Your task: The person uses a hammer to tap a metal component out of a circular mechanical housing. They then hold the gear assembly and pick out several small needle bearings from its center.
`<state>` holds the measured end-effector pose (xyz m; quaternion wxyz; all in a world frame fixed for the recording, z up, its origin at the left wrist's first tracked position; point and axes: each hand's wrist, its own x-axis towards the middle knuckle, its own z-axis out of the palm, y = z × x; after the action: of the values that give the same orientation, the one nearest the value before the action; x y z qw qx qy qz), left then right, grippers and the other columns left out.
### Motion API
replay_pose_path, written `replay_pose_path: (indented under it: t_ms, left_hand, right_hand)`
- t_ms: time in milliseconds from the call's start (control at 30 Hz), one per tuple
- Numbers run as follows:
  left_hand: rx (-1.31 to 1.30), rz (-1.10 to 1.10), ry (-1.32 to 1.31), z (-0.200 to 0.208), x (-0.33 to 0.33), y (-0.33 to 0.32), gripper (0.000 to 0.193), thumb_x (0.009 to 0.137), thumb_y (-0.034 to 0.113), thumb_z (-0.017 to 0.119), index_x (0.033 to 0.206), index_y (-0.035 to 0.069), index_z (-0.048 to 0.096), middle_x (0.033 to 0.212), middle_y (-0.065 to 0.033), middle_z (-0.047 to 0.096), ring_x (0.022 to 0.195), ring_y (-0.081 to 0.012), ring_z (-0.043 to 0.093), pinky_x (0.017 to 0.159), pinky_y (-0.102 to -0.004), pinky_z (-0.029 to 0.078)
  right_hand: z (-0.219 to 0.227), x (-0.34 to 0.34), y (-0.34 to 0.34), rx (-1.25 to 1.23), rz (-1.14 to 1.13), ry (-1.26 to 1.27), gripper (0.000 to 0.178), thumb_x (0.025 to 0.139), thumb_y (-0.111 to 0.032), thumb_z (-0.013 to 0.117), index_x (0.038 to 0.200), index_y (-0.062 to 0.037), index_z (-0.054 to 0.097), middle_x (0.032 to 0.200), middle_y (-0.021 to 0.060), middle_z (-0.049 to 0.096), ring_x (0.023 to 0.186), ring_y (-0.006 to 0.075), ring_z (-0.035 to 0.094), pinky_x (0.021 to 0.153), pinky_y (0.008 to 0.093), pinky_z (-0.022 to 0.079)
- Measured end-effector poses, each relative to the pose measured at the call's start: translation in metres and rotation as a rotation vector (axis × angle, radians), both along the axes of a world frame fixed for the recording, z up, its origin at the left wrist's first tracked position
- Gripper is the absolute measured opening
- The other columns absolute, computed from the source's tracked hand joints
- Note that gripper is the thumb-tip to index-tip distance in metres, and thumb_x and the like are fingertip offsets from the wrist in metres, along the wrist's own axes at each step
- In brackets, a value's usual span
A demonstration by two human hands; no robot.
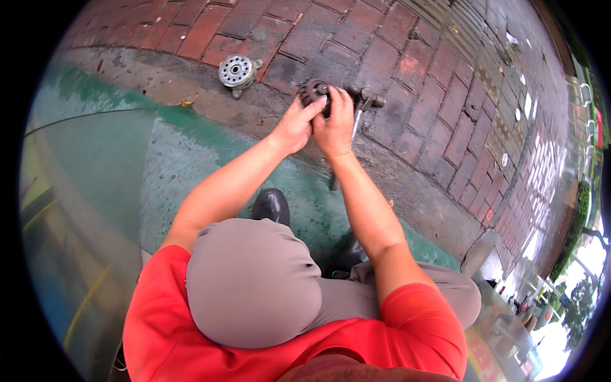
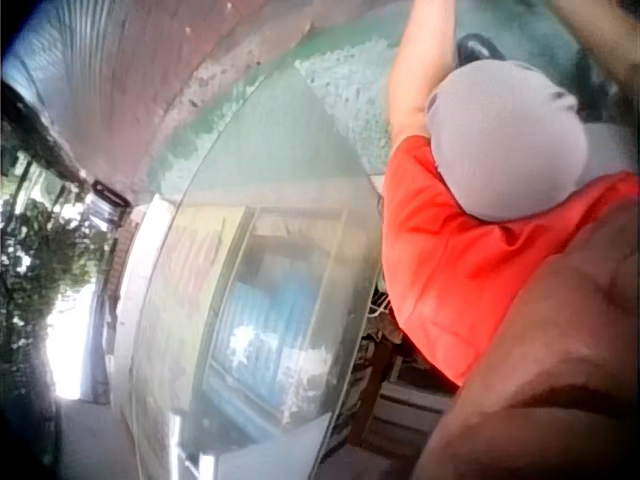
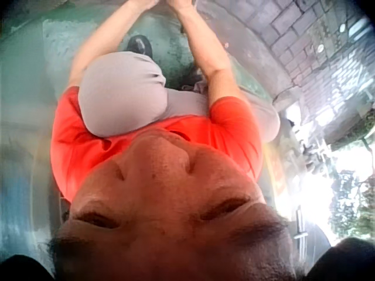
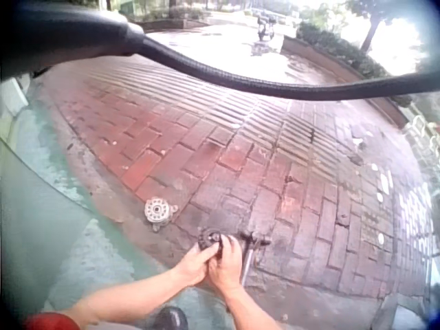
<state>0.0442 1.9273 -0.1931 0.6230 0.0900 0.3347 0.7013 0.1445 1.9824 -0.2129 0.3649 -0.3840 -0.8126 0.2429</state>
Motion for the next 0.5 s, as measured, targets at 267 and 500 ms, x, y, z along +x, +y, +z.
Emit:
replay_pose_path:
  t_ms: [267, 500]
  left_hand:
    - [0.020, -0.093, -0.115, -0.005, -0.069, -0.038, 0.048, 0.088, 0.001, 0.056, 0.135, 0.002, 0.046, 0.130, -0.0138, 0.058, 0.120, -0.0286, 0.058, 0.106, -0.0479, 0.046]
    - [0.070, -0.202, -0.272, -0.012, -0.070, -0.047, 0.059, 0.079, -0.004, 0.052, 0.138, 0.000, 0.044, 0.131, -0.0174, 0.057, 0.122, -0.0381, 0.056, 0.107, -0.0537, 0.044]
  right_hand:
    - [0.030, -0.007, -0.005, -0.353, 0.197, 0.162, 0.048, 0.081, -0.001, 0.062, 0.128, 0.0005, 0.052, 0.118, 0.0208, 0.061, 0.104, 0.0325, 0.063, 0.089, 0.0386, 0.051]
    - [0.027, 0.001, 0.032, -0.429, 0.065, 0.061, 0.032, 0.086, -0.012, 0.066, 0.115, 0.0005, 0.063, 0.095, 0.0182, 0.071, 0.082, 0.0281, 0.070, 0.076, 0.0349, 0.054]
